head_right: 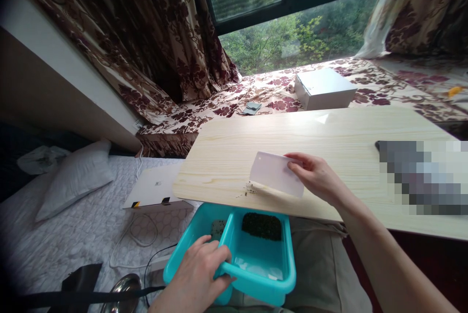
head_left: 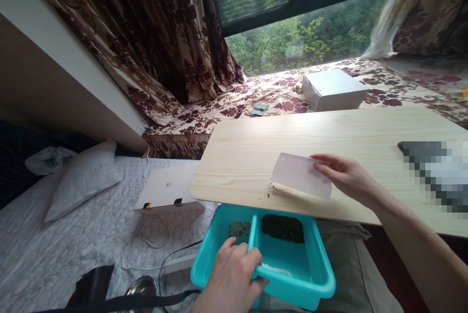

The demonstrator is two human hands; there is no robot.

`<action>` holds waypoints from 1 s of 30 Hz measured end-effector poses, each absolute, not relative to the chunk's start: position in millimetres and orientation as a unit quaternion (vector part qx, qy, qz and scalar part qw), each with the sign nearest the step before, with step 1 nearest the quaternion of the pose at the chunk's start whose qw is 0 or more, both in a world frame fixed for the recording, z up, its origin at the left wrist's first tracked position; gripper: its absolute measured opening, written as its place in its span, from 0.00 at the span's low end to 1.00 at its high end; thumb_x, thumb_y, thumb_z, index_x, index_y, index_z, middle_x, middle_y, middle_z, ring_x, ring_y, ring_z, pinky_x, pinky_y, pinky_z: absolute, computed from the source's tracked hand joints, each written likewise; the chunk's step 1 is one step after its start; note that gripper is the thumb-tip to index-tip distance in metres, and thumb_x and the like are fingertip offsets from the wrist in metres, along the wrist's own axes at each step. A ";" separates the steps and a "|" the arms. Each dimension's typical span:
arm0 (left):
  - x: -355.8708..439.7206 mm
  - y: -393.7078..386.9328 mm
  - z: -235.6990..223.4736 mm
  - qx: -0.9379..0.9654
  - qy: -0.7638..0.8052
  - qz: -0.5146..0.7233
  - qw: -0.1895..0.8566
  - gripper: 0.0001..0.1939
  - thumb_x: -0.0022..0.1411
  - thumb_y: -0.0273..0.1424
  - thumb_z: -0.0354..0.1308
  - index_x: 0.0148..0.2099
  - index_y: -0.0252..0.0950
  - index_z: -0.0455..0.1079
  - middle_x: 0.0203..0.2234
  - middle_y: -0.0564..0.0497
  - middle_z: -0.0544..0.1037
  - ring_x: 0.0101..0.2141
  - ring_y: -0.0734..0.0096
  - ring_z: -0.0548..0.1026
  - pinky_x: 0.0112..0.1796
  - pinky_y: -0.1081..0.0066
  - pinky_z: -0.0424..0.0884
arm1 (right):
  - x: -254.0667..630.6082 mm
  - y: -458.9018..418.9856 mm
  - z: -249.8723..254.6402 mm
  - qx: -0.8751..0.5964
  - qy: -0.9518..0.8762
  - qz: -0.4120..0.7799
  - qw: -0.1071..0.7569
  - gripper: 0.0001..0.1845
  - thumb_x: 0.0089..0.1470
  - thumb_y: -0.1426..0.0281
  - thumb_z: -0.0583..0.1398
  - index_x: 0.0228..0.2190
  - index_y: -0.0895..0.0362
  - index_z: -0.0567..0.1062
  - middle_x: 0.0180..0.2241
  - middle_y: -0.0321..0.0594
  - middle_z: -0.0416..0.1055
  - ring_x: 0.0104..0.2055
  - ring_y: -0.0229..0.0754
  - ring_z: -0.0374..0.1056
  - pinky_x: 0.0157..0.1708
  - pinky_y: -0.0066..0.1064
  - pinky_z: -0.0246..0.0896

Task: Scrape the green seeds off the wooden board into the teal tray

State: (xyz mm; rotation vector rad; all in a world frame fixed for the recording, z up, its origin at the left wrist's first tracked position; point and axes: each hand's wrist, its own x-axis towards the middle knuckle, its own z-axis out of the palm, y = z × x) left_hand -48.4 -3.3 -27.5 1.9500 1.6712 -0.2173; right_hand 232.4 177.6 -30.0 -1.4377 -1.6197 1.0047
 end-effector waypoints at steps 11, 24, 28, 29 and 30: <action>-47.1 -1.0 -25.0 0.722 0.624 -0.086 0.285 0.10 0.62 0.26 0.69 0.46 0.40 0.78 0.40 0.50 0.82 0.48 0.60 0.79 0.65 0.52 0.61 | 228.4 178.7 -31.2 -0.556 -0.629 0.425 0.339 0.29 0.45 0.48 0.67 0.41 0.57 0.85 0.35 0.45 0.83 0.33 0.49 0.77 0.31 0.36 0.72; -47.6 -2.4 -24.9 0.721 0.624 -0.093 0.287 0.09 0.63 0.28 0.68 0.46 0.40 0.78 0.40 0.49 0.81 0.49 0.60 0.79 0.65 0.53 0.60 | 231.0 174.5 -33.6 -0.561 -0.622 0.432 0.334 0.31 0.44 0.47 0.67 0.41 0.57 0.85 0.36 0.46 0.83 0.34 0.49 0.76 0.31 0.36 0.72; -46.2 -2.7 -21.4 0.718 0.626 -0.091 0.289 0.08 0.63 0.27 0.68 0.45 0.40 0.77 0.41 0.49 0.81 0.49 0.61 0.79 0.65 0.53 0.60 | 230.0 170.7 -29.5 -0.549 -0.634 0.434 0.328 0.30 0.46 0.47 0.66 0.42 0.56 0.85 0.35 0.45 0.83 0.34 0.48 0.76 0.30 0.34 0.71; -45.8 -2.6 -20.8 0.719 0.626 -0.090 0.288 0.08 0.64 0.27 0.68 0.45 0.40 0.77 0.41 0.50 0.81 0.48 0.61 0.79 0.65 0.53 0.60 | 230.2 170.4 -28.8 -0.548 -0.639 0.429 0.328 0.30 0.46 0.47 0.66 0.42 0.56 0.85 0.35 0.45 0.83 0.33 0.48 0.76 0.30 0.34 0.71; -45.6 -2.6 -20.4 0.719 0.626 -0.089 0.288 0.08 0.64 0.27 0.68 0.45 0.40 0.77 0.41 0.50 0.81 0.48 0.61 0.79 0.65 0.53 0.60 | 230.1 170.4 -28.3 -0.547 -0.643 0.424 0.328 0.30 0.47 0.47 0.65 0.42 0.56 0.85 0.35 0.45 0.83 0.33 0.48 0.76 0.29 0.34 0.71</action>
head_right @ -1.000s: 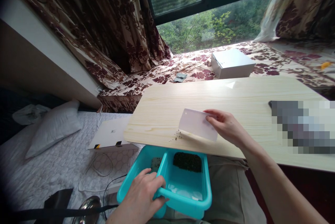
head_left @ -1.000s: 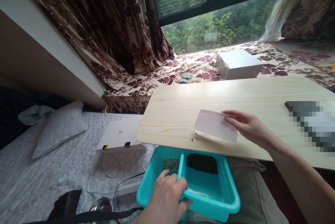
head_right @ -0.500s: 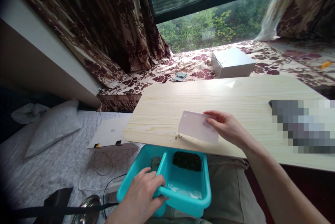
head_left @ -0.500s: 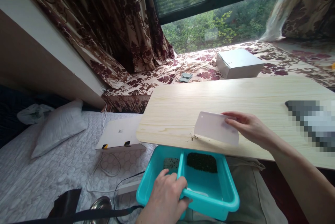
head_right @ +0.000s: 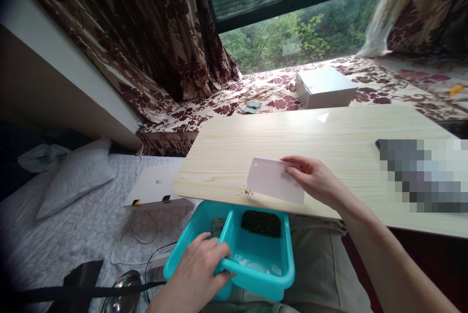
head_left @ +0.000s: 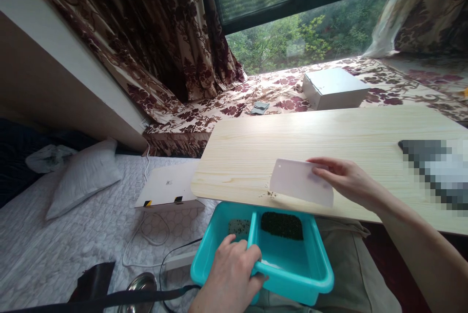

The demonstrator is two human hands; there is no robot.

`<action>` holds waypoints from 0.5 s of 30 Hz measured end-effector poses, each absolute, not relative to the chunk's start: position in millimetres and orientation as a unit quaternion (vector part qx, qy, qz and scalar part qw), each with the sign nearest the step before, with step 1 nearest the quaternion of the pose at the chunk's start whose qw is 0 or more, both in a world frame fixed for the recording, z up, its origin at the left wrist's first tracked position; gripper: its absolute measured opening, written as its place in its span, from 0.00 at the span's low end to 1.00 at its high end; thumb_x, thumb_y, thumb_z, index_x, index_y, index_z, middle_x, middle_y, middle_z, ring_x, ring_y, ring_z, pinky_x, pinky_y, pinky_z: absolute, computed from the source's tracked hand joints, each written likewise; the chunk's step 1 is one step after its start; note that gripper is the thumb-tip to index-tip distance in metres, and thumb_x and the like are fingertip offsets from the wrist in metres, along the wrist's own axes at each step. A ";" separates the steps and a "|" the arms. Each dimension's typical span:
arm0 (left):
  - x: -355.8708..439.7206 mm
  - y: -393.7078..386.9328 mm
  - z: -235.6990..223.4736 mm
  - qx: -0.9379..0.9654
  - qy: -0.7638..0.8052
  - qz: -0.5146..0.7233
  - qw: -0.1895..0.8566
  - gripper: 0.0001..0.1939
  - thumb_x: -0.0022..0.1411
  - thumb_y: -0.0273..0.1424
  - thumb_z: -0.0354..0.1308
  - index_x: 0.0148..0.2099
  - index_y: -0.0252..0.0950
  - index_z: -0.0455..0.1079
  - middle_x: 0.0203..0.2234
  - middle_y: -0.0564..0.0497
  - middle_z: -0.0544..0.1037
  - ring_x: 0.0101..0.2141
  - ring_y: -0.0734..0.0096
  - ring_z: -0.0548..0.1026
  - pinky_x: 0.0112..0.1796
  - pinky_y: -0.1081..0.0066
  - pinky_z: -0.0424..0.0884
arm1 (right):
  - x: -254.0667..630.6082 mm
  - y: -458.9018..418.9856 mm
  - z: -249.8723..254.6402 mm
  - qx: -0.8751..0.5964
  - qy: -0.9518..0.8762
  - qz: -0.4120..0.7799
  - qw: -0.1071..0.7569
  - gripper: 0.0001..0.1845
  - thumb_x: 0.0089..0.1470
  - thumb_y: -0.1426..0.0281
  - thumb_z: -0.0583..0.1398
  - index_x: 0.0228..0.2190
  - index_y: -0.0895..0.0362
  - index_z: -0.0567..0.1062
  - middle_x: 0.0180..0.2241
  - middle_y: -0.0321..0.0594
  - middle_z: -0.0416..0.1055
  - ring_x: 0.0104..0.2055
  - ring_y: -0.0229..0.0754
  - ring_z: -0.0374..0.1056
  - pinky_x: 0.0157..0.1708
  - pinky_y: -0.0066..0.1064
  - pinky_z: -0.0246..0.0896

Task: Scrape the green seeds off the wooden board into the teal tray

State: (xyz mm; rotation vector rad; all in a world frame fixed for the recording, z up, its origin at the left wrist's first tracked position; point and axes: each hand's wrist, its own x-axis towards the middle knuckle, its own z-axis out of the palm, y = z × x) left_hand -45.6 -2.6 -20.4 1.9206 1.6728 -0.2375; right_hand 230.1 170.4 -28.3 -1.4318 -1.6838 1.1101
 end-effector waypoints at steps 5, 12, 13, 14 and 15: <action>-47.4 -2.7 -21.7 0.724 0.623 -0.074 0.285 0.07 0.63 0.28 0.69 0.44 0.40 0.77 0.40 0.51 0.81 0.47 0.61 0.80 0.65 0.52 0.61 | 225.7 171.1 -28.7 -0.546 -0.652 0.410 0.331 0.28 0.47 0.49 0.64 0.41 0.57 0.85 0.35 0.45 0.83 0.32 0.47 0.75 0.30 0.34 0.70; -52.3 -4.4 -27.5 0.730 0.623 -0.068 0.273 0.07 0.63 0.28 0.69 0.44 0.40 0.77 0.38 0.51 0.82 0.45 0.61 0.80 0.64 0.51 0.63 | 221.1 168.6 -24.1 -0.534 -0.664 0.411 0.324 0.27 0.48 0.50 0.64 0.41 0.57 0.85 0.34 0.46 0.83 0.33 0.48 0.76 0.29 0.34 0.69; -52.6 -4.5 -28.4 0.730 0.624 -0.068 0.270 0.08 0.63 0.28 0.69 0.44 0.40 0.77 0.38 0.51 0.82 0.45 0.60 0.80 0.64 0.51 0.63 | 220.8 168.6 -23.6 -0.535 -0.666 0.407 0.323 0.27 0.48 0.50 0.64 0.41 0.57 0.85 0.34 0.46 0.83 0.33 0.48 0.76 0.29 0.34 0.69; -53.0 -4.6 -29.1 0.731 0.624 -0.069 0.268 0.08 0.62 0.28 0.69 0.44 0.40 0.78 0.39 0.51 0.82 0.45 0.60 0.80 0.64 0.51 0.63 | 220.3 168.6 -23.1 -0.537 -0.667 0.404 0.322 0.27 0.48 0.50 0.64 0.41 0.57 0.85 0.34 0.46 0.83 0.33 0.48 0.76 0.29 0.34 0.69; -53.3 -4.6 -29.8 0.732 0.624 -0.069 0.265 0.08 0.62 0.28 0.69 0.44 0.40 0.78 0.39 0.50 0.82 0.45 0.60 0.80 0.64 0.51 0.63 | 219.6 168.5 -22.8 -0.539 -0.668 0.400 0.321 0.27 0.48 0.51 0.64 0.41 0.57 0.85 0.34 0.46 0.83 0.33 0.48 0.76 0.29 0.34 0.69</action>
